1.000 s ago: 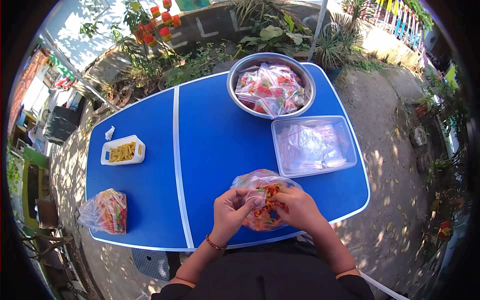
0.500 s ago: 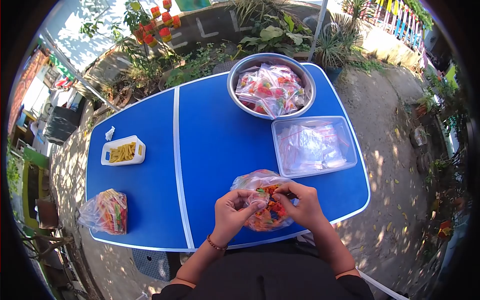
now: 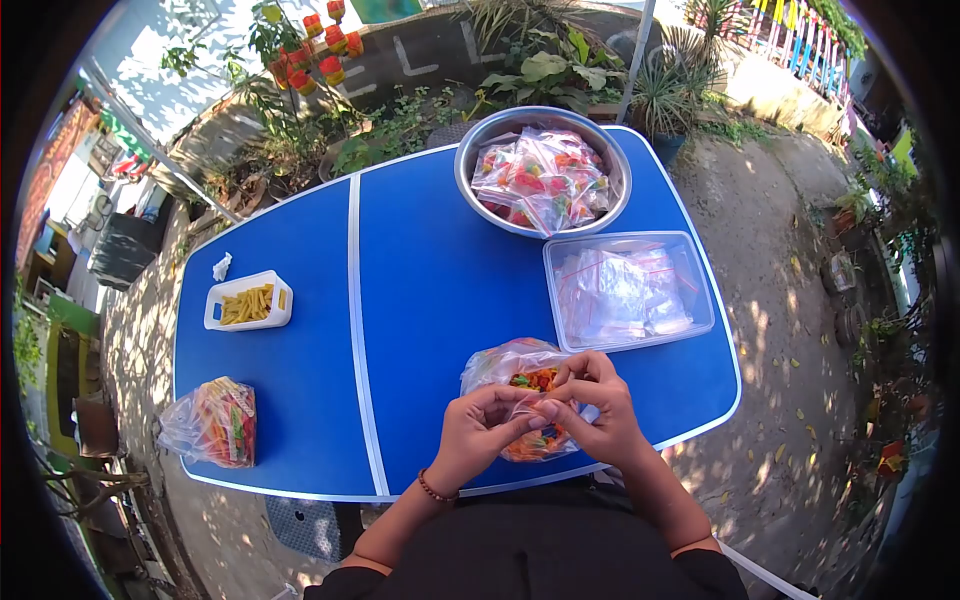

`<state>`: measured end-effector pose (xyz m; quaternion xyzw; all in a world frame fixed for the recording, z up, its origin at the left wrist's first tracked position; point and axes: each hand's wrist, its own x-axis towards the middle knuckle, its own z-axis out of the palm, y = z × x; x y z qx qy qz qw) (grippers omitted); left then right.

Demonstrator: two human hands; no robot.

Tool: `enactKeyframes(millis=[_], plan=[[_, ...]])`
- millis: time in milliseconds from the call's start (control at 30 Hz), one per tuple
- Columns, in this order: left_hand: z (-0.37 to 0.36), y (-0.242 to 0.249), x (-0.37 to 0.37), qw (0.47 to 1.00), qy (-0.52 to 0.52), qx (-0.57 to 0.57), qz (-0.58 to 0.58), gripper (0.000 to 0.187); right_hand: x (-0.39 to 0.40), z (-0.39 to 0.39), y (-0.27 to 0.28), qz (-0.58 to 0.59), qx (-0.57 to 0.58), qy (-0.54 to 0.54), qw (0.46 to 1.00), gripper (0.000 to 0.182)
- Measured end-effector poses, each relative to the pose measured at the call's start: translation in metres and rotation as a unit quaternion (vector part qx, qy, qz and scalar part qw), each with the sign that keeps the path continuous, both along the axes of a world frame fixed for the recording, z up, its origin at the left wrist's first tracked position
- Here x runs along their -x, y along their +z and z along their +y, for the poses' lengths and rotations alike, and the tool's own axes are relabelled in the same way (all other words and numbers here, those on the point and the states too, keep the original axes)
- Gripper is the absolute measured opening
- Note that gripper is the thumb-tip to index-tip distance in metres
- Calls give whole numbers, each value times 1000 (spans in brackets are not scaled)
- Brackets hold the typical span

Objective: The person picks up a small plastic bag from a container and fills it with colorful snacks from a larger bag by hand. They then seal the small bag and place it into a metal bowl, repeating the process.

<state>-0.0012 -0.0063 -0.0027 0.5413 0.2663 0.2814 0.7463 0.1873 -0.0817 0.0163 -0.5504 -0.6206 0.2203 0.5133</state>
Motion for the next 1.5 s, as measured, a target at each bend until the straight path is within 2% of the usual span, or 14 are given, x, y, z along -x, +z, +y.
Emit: enactKeyframes(millis=[67, 100, 200, 300, 400, 500, 767, 1000, 1100, 1167, 1300, 1400, 1500], plan=[[1, 3, 0, 999, 11, 50, -15, 26, 1, 0, 6, 56, 14, -32, 998, 9], [2, 1, 1, 999, 33, 30, -23, 25, 1, 0, 8, 84, 20, -48, 995, 11], [6, -8, 4, 996, 82, -5, -35, 23, -8, -4, -1, 103, 199, -30, 974, 15], [8, -8, 6, 995, 91, -6, -30, 23, -7, -2, -13, -64, 252, -1, 966, 24], [7, -5, 5, 995, 97, -16, -24, 22, 3, -1, -22, -182, 182, -84, 963, 34], [8, -11, 7, 995, 99, -4, -12, 22, 4, 2, -34, -248, 163, -106, 949, 38], [8, -16, 2, 994, 106, 9, -16, 25, 6, 7, -45, -243, 169, -73, 952, 29], [12, -4, 1, 989, 87, 121, -15, 28, 7, 5, -38, -275, 232, -49, 932, 24], [12, -4, 2, 984, 86, 153, -26, 29, 4, 2, -39, -235, 173, -41, 956, 20], [12, -3, 3, 983, 89, 158, -28, 29, -2, 1, -34, -161, 170, -21, 972, 18], [9, -10, 6, 995, 94, 34, -4, 30, -7, 0, -11, 49, 225, -10, 973, 14], [8, -8, 9, 993, 85, -54, 56, 31, -10, -5, -4, 169, 199, -11, 965, 16], [5, -1, 9, 981, 61, -151, 104, 33, -11, -8, 5, 185, 140, 4, 973, 14]])
